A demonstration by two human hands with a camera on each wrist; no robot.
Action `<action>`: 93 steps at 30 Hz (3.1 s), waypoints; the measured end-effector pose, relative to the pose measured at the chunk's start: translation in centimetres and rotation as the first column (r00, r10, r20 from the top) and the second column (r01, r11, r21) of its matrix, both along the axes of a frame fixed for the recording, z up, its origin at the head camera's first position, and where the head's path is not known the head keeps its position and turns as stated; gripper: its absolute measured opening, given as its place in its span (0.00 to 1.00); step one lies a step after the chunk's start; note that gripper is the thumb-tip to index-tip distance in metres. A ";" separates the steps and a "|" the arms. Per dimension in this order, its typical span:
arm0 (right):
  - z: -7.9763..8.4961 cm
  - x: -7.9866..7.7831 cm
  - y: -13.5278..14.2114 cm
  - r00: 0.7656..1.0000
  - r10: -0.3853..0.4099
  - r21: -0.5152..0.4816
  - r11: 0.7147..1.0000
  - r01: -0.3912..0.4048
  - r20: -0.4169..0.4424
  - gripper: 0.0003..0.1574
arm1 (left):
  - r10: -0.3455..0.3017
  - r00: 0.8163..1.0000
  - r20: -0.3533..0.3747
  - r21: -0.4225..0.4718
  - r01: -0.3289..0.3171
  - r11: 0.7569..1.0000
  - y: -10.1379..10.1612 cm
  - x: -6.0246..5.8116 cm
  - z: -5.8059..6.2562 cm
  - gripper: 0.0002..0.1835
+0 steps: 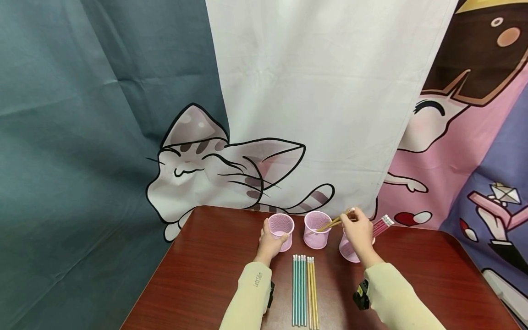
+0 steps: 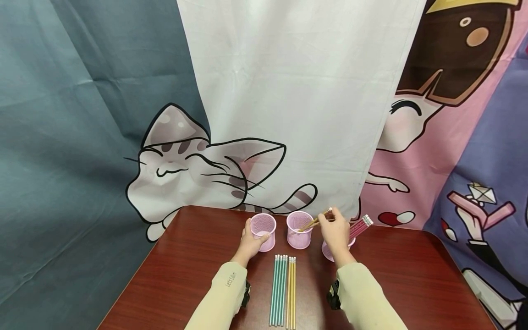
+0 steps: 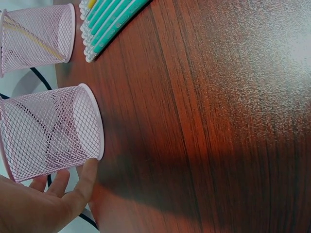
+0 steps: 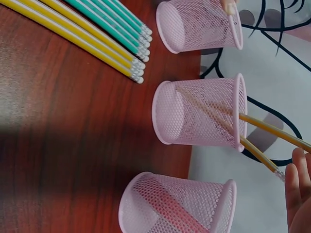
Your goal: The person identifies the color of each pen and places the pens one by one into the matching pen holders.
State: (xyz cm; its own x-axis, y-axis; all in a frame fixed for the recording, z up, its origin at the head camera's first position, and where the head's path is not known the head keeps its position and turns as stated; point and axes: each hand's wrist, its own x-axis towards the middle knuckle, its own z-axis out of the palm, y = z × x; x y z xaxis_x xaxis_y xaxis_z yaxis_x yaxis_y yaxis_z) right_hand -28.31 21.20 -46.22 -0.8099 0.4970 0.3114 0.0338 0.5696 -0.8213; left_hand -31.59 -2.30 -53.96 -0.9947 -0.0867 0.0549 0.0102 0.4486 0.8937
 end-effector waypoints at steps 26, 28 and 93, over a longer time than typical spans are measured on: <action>-1.9 0.5 -0.8 0.974 0.109 0.200 0.968 -0.149 0.201 0.14 | 0.001 1.000 -0.002 0.028 -0.001 1.000 0.0 0.1 0.1 0.51; -2.0 0.6 -0.8 0.969 0.113 0.206 0.965 -0.159 0.219 0.14 | 0.002 1.000 0.007 0.011 -0.002 1.000 0.0 0.1 0.2 0.50; -11.0 4.3 -3.3 0.787 0.359 0.079 0.887 -0.455 0.501 0.20 | 0.027 1.000 0.004 0.067 -0.027 0.997 0.5 -0.4 -0.1 0.51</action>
State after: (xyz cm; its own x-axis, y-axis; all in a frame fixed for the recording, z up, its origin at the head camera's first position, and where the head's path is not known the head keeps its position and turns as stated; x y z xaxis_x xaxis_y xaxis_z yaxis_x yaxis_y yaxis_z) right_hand -23.97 17.93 -57.22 -0.9934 0.0594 -0.0984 0.1091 0.7558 -0.6456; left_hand -31.94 -1.80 -54.04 -0.9921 -0.1171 0.0446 -0.0043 0.3876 0.9218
